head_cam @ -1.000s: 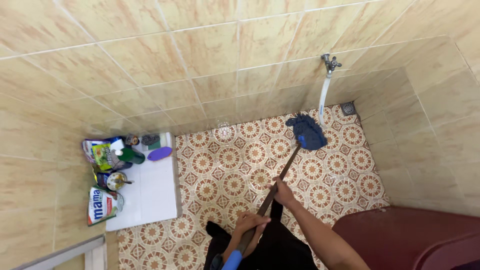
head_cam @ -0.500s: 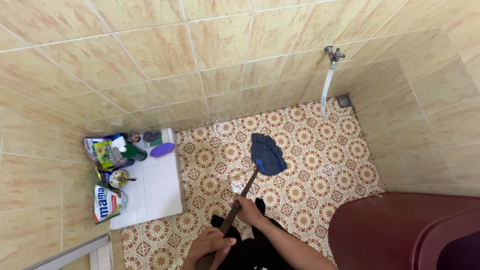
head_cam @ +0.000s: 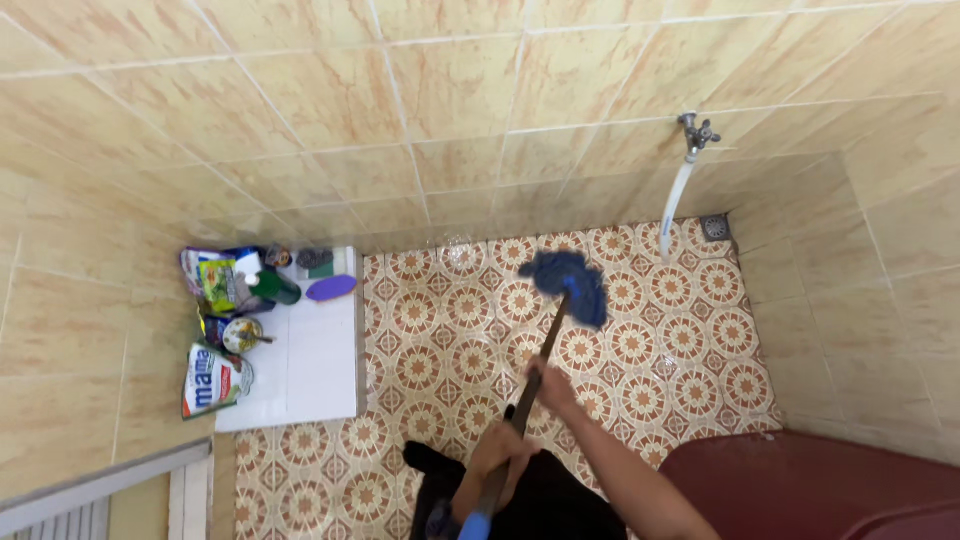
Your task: The person mops the tiled floor of a bathroom using a blue mop. They move the mop back and forth across the patterned floor, cleaning around a maroon washing machine and a white shelf containing cleaning supplies.
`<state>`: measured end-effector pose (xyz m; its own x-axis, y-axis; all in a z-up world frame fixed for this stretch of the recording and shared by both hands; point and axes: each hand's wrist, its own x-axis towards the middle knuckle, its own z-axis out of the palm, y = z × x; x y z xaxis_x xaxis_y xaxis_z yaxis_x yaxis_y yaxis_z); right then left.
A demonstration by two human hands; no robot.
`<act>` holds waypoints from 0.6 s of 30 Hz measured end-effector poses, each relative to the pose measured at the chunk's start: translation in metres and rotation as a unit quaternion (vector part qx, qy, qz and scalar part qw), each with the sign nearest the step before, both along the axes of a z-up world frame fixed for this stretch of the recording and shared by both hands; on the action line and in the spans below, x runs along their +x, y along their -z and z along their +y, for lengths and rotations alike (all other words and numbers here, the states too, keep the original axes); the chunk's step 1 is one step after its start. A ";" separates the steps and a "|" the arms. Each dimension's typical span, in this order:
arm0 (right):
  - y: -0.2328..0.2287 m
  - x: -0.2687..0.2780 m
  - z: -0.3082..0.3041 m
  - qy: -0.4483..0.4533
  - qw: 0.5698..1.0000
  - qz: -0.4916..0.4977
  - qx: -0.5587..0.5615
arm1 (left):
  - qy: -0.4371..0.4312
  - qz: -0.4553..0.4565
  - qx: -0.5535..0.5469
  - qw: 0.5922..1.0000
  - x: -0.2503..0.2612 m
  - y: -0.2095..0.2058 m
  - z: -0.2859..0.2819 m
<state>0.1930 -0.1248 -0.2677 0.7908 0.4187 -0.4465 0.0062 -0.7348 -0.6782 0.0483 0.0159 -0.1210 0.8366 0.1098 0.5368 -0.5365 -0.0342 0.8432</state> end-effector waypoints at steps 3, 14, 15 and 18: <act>0.003 0.040 -0.024 0.013 0.994 -0.085 -0.066 | -0.016 0.090 0.056 0.994 0.020 -0.007 -0.015; -0.007 0.017 -0.018 -0.039 0.999 -0.037 0.000 | 0.066 0.114 0.059 0.990 -0.011 -0.074 0.034; -0.005 0.002 -0.005 -0.009 0.999 -0.046 0.012 | 0.064 0.124 0.066 0.988 -0.023 -0.081 0.047; -0.001 -0.039 0.032 0.042 0.998 0.002 0.054 | 0.061 0.135 0.086 0.985 -0.061 -0.103 0.084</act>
